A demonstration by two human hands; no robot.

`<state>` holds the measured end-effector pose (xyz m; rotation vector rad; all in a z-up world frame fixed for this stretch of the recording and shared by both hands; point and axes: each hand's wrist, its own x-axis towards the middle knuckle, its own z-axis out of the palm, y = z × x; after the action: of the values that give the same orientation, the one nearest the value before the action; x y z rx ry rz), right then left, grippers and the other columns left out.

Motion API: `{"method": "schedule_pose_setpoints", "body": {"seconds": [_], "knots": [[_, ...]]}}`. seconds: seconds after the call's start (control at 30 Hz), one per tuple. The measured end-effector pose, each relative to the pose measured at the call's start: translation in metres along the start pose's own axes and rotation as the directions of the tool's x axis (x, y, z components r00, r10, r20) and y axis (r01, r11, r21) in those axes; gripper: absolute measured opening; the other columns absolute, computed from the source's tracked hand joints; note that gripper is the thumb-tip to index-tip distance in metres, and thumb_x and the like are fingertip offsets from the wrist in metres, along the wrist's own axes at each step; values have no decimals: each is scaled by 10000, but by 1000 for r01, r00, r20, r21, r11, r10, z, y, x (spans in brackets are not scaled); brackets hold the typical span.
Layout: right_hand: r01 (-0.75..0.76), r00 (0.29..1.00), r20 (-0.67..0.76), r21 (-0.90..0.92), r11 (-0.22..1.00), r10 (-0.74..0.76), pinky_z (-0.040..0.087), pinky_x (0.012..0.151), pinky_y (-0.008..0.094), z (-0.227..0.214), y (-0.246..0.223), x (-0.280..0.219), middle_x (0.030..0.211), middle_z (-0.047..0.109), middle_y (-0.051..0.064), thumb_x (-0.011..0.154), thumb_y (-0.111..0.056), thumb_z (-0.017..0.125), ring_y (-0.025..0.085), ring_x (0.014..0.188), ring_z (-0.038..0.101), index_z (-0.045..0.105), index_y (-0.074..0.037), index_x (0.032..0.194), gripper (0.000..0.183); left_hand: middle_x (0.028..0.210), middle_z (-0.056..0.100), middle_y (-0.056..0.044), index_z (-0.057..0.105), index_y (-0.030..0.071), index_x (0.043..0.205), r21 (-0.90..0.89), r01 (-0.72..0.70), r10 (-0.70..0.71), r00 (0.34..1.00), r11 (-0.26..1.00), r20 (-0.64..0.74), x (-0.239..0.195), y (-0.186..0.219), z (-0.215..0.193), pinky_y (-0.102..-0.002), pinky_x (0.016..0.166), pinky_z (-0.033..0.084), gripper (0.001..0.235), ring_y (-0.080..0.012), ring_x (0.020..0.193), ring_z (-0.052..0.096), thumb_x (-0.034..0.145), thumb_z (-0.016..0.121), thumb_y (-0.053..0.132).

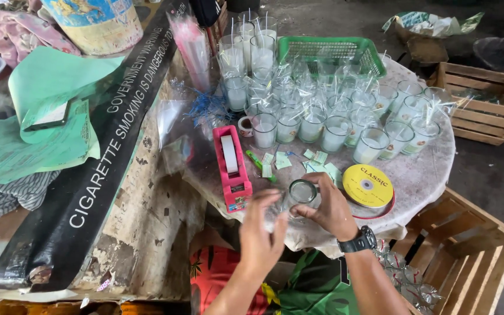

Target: Labeling glass candles and wrapping them in plastic sleeves sealed with tape.

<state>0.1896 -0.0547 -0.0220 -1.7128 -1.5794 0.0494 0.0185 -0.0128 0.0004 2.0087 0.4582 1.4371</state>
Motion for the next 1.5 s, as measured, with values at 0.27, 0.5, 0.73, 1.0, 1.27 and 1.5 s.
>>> {"method": "schedule_pose_setpoints", "body": {"seconds": [0.27, 0.5, 0.73, 1.0, 1.27, 1.5], "knots": [[-130, 923, -378, -487, 864, -75, 458, 515, 288, 27, -25, -16, 836, 592, 86, 766, -593, 397, 182, 657, 572, 489, -46, 1069, 632, 1045, 485, -97, 507, 45, 943, 350, 119, -31, 968, 929, -249, 14, -49, -52, -360, 662, 468, 242, -259, 1015, 481, 870, 452, 269], [67, 836, -495, -339, 938, -239, 421, 883, 433, 31, -71, -28, 1140, 484, 196, 788, -340, 508, 303, 1064, 474, 465, -10, 1090, 450, 918, 383, -51, 497, 121, 630, 194, 644, -665, 743, 740, 69, 37, -80, -57, -353, 649, 329, 459, -173, 866, 382, 755, 374, 545], [332, 912, -133, -313, 890, -387, 473, 684, 365, 78, -94, -14, 1120, 483, 79, 759, -206, 586, 263, 882, 529, 525, -65, 1127, 399, 879, 647, -10, 640, 71, 768, -123, 716, -725, 686, 687, -61, 43, -84, -40, -242, 629, 479, 246, -124, 769, 607, 685, 552, 285], [272, 925, -140, -411, 870, -355, 418, 758, 360, 94, -87, -23, 1210, 455, 112, 799, -252, 535, 258, 1074, 450, 542, -75, 1117, 364, 1341, 357, -113, 628, 55, 760, 53, 492, -490, 871, 869, -48, 5, -41, -45, -339, 913, 347, 278, -206, 1248, 333, 774, 504, 304], [367, 916, -30, -336, 867, -400, 396, 856, 342, 89, -70, -27, 1325, 360, 126, 753, -205, 607, 253, 1166, 415, 522, -51, 1154, 438, 1152, 482, -17, 613, 100, 753, 172, 429, -417, 903, 886, -105, -18, -61, -39, -282, 679, 464, 244, -138, 1008, 529, 772, 522, 326], [338, 936, 45, -375, 863, -348, 392, 779, 329, 88, -71, -28, 1352, 326, 101, 818, -267, 493, 237, 1176, 402, 557, -61, 1108, 361, 1267, 399, -60, 575, 78, 697, -50, 475, -475, 880, 878, 22, -24, -54, -42, -302, 770, 450, 190, -176, 1012, 498, 751, 565, 260]]}}
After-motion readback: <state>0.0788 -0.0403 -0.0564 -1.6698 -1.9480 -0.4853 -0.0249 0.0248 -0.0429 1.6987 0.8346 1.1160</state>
